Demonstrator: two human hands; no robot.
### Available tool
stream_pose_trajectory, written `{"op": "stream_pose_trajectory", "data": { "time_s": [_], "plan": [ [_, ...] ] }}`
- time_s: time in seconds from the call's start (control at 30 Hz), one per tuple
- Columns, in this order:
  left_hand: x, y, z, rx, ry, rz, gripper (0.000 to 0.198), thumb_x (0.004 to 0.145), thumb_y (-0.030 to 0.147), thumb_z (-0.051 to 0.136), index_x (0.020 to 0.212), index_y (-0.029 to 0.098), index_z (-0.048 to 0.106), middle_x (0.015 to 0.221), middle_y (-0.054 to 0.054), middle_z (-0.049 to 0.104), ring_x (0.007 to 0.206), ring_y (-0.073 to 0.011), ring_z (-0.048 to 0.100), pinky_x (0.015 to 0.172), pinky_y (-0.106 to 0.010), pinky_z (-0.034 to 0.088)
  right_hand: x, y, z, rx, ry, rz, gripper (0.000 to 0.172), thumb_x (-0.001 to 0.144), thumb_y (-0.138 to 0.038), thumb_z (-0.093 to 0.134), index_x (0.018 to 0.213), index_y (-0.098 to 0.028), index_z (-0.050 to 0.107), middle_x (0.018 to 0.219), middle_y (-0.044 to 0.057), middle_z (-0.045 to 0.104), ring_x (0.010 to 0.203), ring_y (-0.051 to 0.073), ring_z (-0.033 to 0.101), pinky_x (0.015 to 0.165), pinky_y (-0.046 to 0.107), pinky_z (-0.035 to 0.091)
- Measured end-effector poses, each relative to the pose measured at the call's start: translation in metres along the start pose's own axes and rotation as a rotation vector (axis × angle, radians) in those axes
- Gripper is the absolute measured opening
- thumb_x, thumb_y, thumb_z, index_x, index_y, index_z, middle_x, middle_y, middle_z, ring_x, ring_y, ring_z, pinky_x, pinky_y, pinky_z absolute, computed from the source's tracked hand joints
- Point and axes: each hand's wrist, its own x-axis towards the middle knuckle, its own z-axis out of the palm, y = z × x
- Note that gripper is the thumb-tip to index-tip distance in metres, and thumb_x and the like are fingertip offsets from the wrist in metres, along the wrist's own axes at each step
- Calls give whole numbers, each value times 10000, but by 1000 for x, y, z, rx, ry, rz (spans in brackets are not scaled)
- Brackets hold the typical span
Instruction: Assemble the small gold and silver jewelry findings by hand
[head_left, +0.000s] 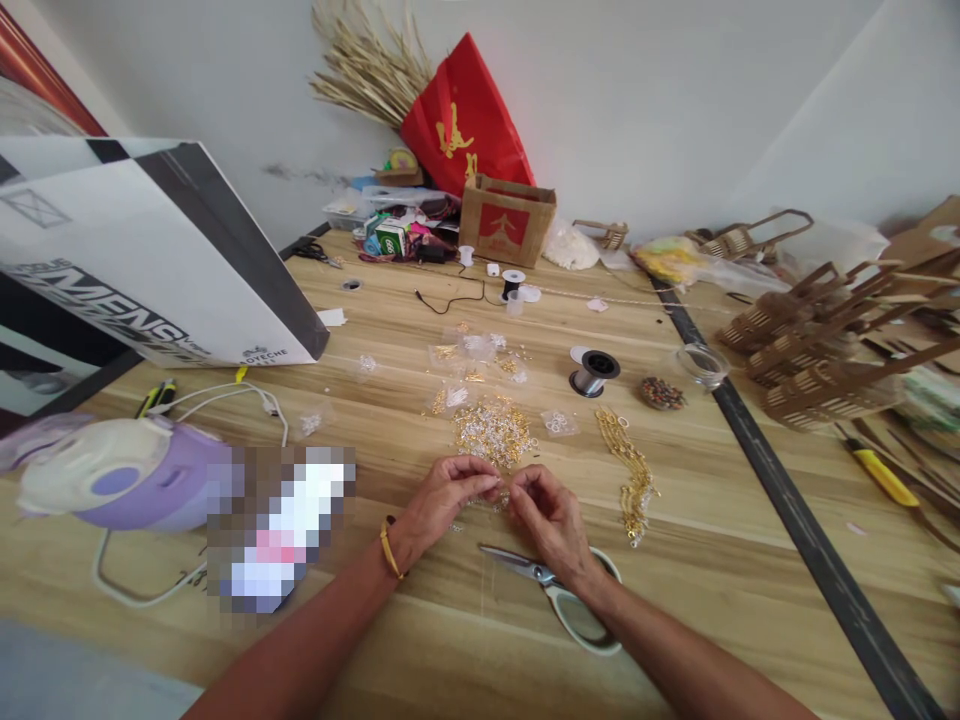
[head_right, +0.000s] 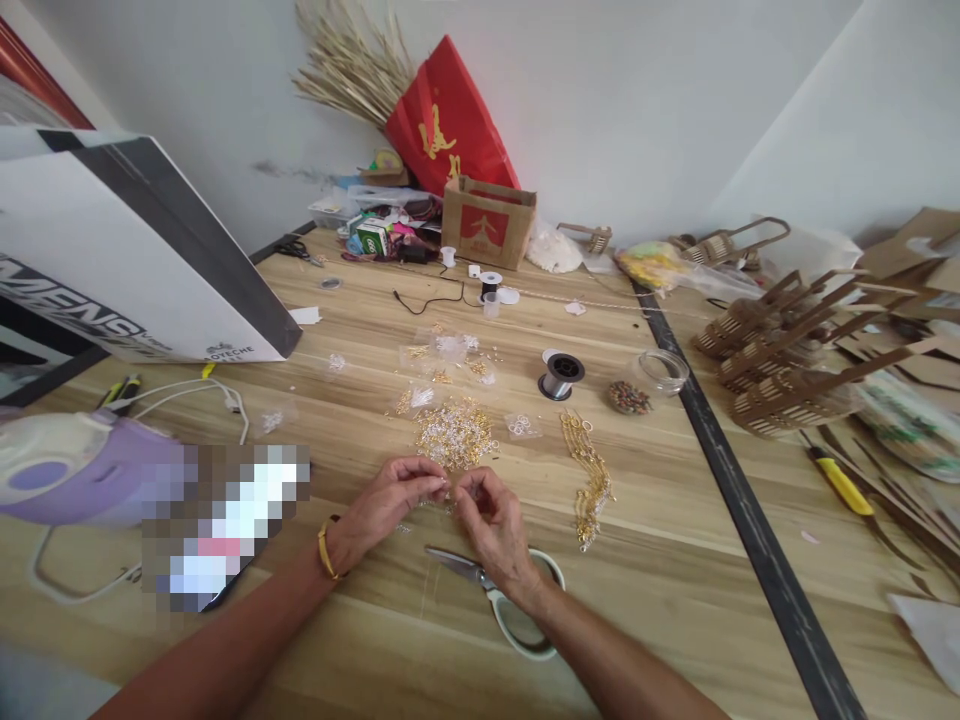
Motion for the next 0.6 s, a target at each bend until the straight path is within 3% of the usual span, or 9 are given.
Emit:
{"op": "stream_pose_trajectory", "data": {
  "time_s": [0.6],
  "plan": [
    [1, -4, -2, -25, 20, -9, 262, 546, 279, 830, 696, 112, 693, 613, -11, 646, 596, -110, 573, 641, -248, 440, -2, 1, 0, -73, -20, -25, 224, 870, -387, 571, 771, -187, 557, 623, -13, 553, 539, 116, 472, 502, 225, 371]
  ]
}}
